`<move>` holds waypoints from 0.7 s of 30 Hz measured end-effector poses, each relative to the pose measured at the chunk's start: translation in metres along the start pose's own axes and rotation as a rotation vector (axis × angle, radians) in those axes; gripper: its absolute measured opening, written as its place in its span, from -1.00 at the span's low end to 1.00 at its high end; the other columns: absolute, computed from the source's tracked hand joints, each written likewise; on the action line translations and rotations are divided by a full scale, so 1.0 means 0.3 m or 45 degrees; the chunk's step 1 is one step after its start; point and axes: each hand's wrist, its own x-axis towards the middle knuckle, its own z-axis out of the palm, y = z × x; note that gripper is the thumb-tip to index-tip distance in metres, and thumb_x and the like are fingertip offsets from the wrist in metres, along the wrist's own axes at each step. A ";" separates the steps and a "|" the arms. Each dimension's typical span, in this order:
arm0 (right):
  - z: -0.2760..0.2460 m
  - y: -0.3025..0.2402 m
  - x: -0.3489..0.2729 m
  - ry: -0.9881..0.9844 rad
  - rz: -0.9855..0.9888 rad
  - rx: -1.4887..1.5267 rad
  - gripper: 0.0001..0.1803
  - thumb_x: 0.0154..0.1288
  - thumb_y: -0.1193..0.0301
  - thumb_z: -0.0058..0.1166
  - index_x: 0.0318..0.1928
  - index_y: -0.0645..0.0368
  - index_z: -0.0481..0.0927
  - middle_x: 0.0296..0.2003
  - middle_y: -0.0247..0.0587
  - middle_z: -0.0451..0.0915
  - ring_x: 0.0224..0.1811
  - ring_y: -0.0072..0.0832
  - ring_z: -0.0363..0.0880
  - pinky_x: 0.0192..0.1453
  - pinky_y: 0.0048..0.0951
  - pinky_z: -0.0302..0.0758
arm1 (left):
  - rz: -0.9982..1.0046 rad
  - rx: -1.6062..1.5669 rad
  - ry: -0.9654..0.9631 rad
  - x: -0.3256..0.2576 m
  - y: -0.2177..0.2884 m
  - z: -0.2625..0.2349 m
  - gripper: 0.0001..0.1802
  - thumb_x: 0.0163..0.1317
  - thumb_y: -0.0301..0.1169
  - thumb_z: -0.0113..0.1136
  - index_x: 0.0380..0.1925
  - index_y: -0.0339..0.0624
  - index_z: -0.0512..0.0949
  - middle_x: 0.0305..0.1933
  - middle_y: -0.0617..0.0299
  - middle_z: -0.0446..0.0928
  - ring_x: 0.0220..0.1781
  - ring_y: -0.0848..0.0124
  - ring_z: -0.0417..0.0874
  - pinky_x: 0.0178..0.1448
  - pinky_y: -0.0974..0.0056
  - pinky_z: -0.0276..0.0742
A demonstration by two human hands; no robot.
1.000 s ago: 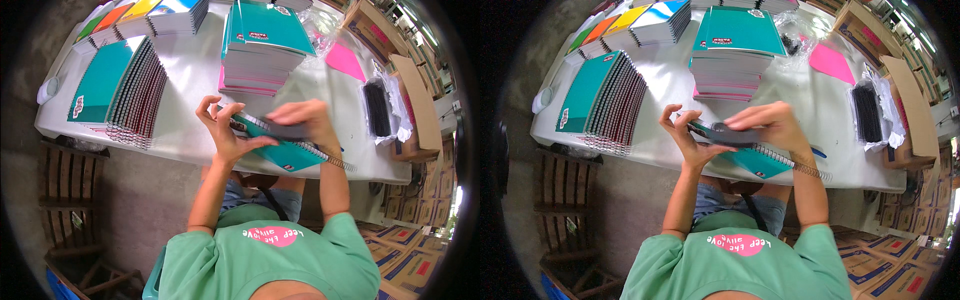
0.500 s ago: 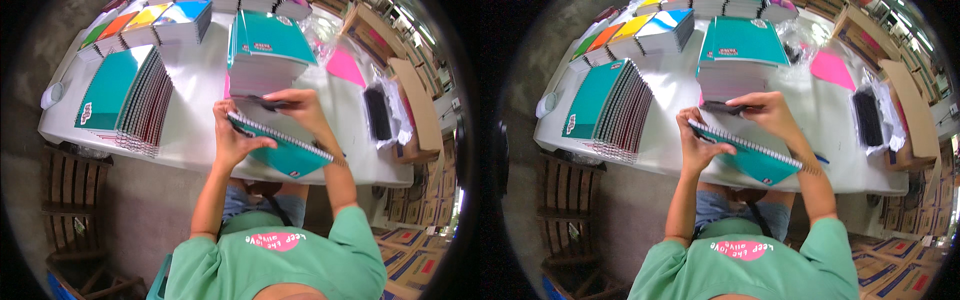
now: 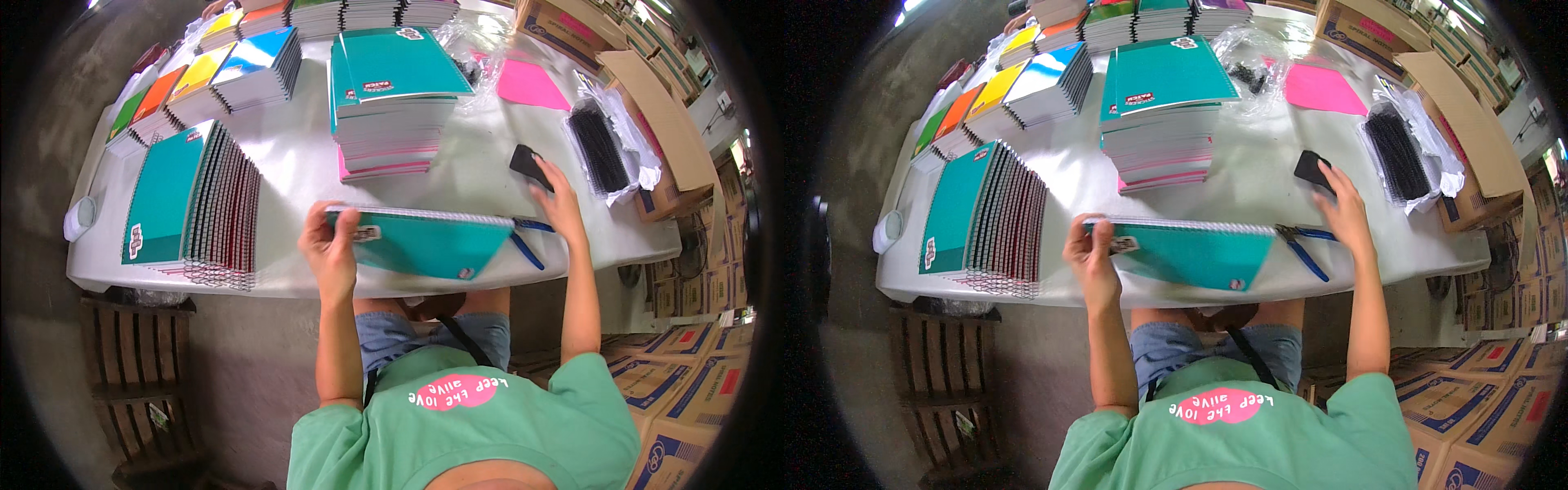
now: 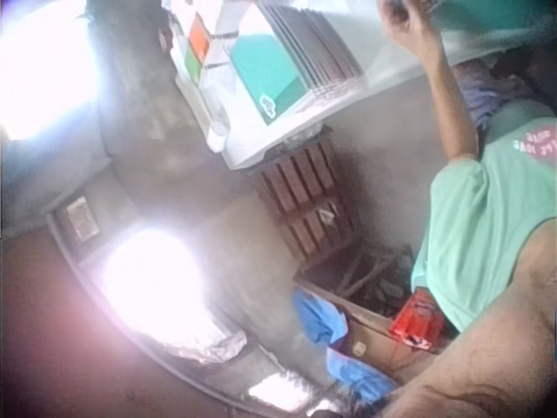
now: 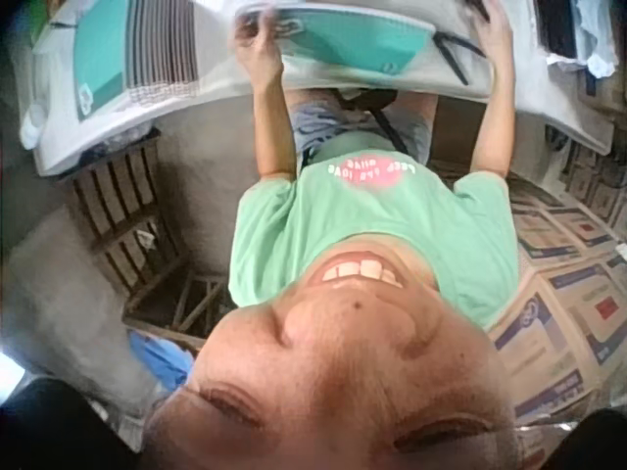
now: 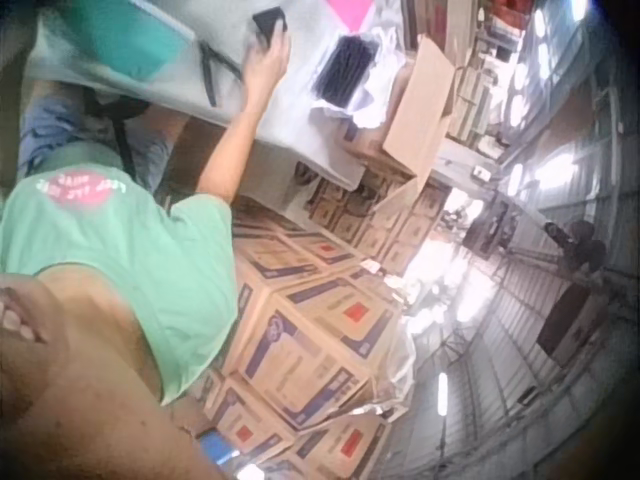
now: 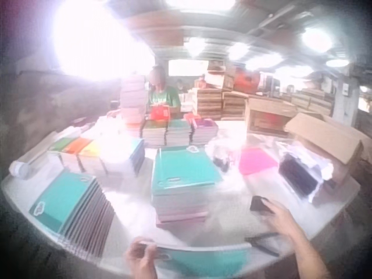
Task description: The person inserts a metal spiral binding into the holes of a notebook by hand, uses a tool to secure the ends of the binding, and then places the finished notebook onto a stack.
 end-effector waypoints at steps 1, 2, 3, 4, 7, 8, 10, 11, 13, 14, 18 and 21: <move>0.000 0.002 -0.066 -0.029 0.010 -0.022 -0.46 0.15 0.36 0.13 0.19 -0.03 0.45 0.22 -0.07 0.35 0.25 -0.11 0.32 0.27 -0.21 0.27 | 0.061 0.030 0.109 -0.013 0.009 -0.004 -0.86 0.24 -0.40 0.21 -0.33 -0.23 0.49 -0.41 0.38 0.48 -0.41 0.62 0.45 -0.32 0.51 0.38; 0.002 0.001 -0.142 -0.064 0.030 -0.043 -0.44 0.17 0.28 0.15 0.22 -0.04 0.42 0.29 -0.08 0.27 0.32 -0.07 0.23 0.32 -0.15 0.21 | 0.112 0.066 0.214 -0.027 0.023 -0.003 -0.86 0.25 -0.40 0.20 -0.31 -0.22 0.49 -0.40 0.38 0.49 -0.41 0.62 0.46 -0.31 0.50 0.39; 0.023 -0.013 -0.218 -0.106 0.027 -0.168 -0.45 0.19 0.24 0.13 0.22 -0.05 0.42 0.29 -0.09 0.27 0.32 -0.06 0.21 0.32 -0.12 0.18 | 0.114 0.009 0.278 -0.044 0.061 0.030 -0.88 0.25 -0.46 0.19 -0.27 -0.26 0.50 -0.35 0.34 0.49 -0.35 0.59 0.49 -0.24 0.49 0.43; 0.043 -0.049 -0.281 -0.145 0.014 -0.291 -0.45 0.20 0.20 0.11 0.22 -0.06 0.42 0.28 -0.10 0.26 0.32 -0.05 0.19 0.33 -0.09 0.16 | 0.172 0.072 0.252 -0.060 0.060 0.045 -0.87 0.24 -0.48 0.18 -0.25 -0.28 0.49 -0.33 0.32 0.49 -0.33 0.58 0.49 -0.21 0.49 0.44; 0.070 -0.048 -0.357 -0.026 -0.107 -0.356 -0.48 0.25 0.18 0.06 0.23 -0.08 0.41 0.21 -0.12 0.33 0.25 -0.08 0.23 0.31 -0.07 0.15 | 0.421 0.315 0.162 -0.100 0.045 0.083 -0.81 0.22 -0.57 0.17 -0.17 -0.39 0.48 -0.24 0.24 0.46 -0.24 0.53 0.50 -0.13 0.47 0.45; 0.075 -0.039 -0.369 0.056 -0.157 -0.331 -0.48 0.26 0.19 0.04 0.24 -0.08 0.40 0.18 -0.12 0.36 0.22 -0.09 0.25 0.29 -0.09 0.16 | 0.595 0.525 0.119 -0.103 0.034 0.091 -0.77 0.18 -0.60 0.21 -0.15 -0.38 0.51 -0.25 0.22 0.45 -0.26 0.51 0.50 -0.16 0.47 0.45; 0.081 -0.081 -0.378 0.157 -0.066 0.020 -0.55 0.27 0.24 0.04 0.19 -0.07 0.46 0.08 -0.08 0.40 0.11 -0.12 0.31 0.21 -0.15 0.22 | 0.697 0.651 0.172 -0.131 0.036 0.112 -0.72 0.09 -0.65 0.27 -0.15 -0.33 0.58 -0.30 0.22 0.46 -0.31 0.51 0.49 -0.23 0.46 0.44; 0.079 -0.189 -0.368 0.214 -0.012 0.304 -0.56 0.27 0.25 0.05 0.16 -0.06 0.48 0.07 -0.06 0.40 0.09 -0.13 0.32 0.19 -0.18 0.24 | 0.733 0.683 0.160 -0.138 0.040 0.109 -0.70 0.06 -0.66 0.28 -0.15 -0.31 0.59 -0.32 0.22 0.46 -0.33 0.51 0.49 -0.25 0.46 0.43; 0.031 -0.382 -0.376 0.188 -0.037 0.577 -0.57 0.24 0.26 0.08 0.14 -0.08 0.51 0.05 -0.05 0.39 0.07 -0.14 0.33 0.13 -0.22 0.25 | 0.787 0.743 0.134 -0.155 0.037 0.101 -0.66 0.00 -0.69 0.31 -0.15 -0.28 0.62 -0.37 0.23 0.47 -0.37 0.52 0.48 -0.30 0.46 0.41; -0.017 -0.468 -0.392 0.116 -0.111 0.574 -0.56 0.23 0.26 0.10 0.15 -0.10 0.51 0.04 -0.05 0.38 0.06 -0.14 0.33 0.10 -0.24 0.26 | 0.830 0.748 0.135 -0.157 0.038 0.107 -0.65 -0.01 -0.69 0.32 -0.15 -0.27 0.63 -0.38 0.24 0.47 -0.39 0.53 0.47 -0.31 0.47 0.40; -0.101 -0.625 -0.383 0.107 -0.488 0.125 -0.52 0.18 0.26 0.15 0.16 -0.24 0.49 0.08 -0.11 0.34 0.11 -0.13 0.31 0.10 -0.05 0.20 | 0.918 0.789 0.109 -0.149 0.045 0.131 -0.60 -0.06 -0.72 0.33 -0.14 -0.23 0.64 -0.44 0.29 0.43 -0.46 0.54 0.40 -0.38 0.49 0.34; -0.088 -0.642 -0.355 0.124 -0.524 0.142 -0.53 0.18 0.25 0.15 0.15 -0.30 0.50 0.10 -0.11 0.32 0.14 -0.12 0.30 0.12 0.07 0.15 | 0.864 0.796 0.121 -0.158 0.058 0.138 -0.58 -0.07 -0.73 0.32 -0.12 -0.22 0.63 -0.46 0.31 0.39 -0.47 0.55 0.36 -0.39 0.48 0.32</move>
